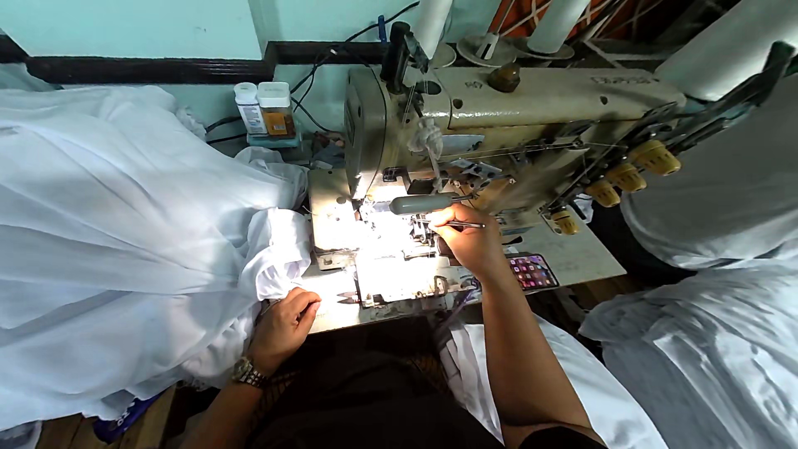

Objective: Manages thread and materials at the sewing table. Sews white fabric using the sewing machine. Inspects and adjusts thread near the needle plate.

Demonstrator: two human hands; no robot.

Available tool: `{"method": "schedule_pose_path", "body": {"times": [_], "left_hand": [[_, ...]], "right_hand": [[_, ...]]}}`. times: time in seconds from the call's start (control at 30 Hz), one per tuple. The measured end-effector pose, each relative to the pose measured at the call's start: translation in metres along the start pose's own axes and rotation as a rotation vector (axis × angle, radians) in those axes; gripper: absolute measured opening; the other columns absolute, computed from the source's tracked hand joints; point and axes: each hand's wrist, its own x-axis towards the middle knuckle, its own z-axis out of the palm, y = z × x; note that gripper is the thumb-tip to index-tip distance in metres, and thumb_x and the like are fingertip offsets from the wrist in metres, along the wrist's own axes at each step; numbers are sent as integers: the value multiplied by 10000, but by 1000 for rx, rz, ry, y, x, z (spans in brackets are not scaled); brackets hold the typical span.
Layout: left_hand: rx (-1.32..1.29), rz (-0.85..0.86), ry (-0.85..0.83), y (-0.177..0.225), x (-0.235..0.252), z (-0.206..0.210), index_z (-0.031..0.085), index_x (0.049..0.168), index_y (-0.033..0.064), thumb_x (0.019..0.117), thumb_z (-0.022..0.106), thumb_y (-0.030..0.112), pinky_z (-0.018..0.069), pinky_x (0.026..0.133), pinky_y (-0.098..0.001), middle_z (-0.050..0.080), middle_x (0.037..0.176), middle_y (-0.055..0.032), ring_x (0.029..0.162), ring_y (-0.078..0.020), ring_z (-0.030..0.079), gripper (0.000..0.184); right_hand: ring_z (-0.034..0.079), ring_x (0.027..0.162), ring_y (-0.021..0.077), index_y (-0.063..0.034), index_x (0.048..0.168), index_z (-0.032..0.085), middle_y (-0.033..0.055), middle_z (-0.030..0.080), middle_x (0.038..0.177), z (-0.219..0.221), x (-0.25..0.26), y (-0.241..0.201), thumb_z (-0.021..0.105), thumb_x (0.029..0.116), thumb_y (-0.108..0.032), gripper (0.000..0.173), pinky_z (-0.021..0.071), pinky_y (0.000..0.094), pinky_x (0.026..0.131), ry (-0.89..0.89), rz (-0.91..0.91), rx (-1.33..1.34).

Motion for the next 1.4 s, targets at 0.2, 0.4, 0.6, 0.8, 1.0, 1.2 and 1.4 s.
{"method": "schedule_pose_path", "body": {"times": [0.2,0.4,0.6,0.8,1.0,1.2,1.4], "left_hand": [[8,-11,-2,1,0,0,746,1020,107,1024,528,269,543,684,-214,692,908,-36,754,-69,642,272],[3,-17,-3,1,-1,0,745,1028,112,1026,528,269,544,683,-216,690,913,-33,756,-66,640,267],[-1,-11,-5,0,0,0,743,1028,110,1028,526,268,540,682,-209,691,911,-34,751,-66,637,268],[-21,17,10,3,-2,-1,747,1022,107,1027,539,265,560,755,-244,707,925,-38,828,-87,665,261],[-245,141,24,57,35,1,716,1139,41,1031,574,183,589,773,-240,702,1059,-91,869,-93,675,228],[-73,331,-57,78,82,29,722,1230,92,1044,562,184,580,916,-341,720,1135,-120,1019,-198,708,263],[-40,400,-25,77,78,31,769,1017,94,1047,565,177,575,874,-298,756,975,-59,936,-163,716,223]], "right_hand": [[716,867,86,-64,872,721,33,758,949,3,2,-2,731,875,29,94,605,304,784,-14,-13,-17],[708,856,72,-72,883,726,19,754,936,3,-1,-2,748,861,26,103,602,288,776,-19,-42,-21],[716,877,72,-80,904,743,15,762,967,9,-2,-3,733,867,23,110,610,291,797,-19,-52,12],[694,812,77,-60,858,713,20,735,901,5,-10,-10,710,840,54,115,603,283,736,-35,-87,64],[745,926,144,-8,900,749,76,768,968,14,-54,-22,717,890,14,41,638,304,841,-132,-142,371],[741,929,141,11,890,732,103,760,1001,18,-87,-40,703,918,5,41,636,278,802,-203,-177,519],[742,959,157,-23,902,729,89,764,1009,8,-98,-39,718,916,-19,18,630,301,837,-149,-176,536]]}}
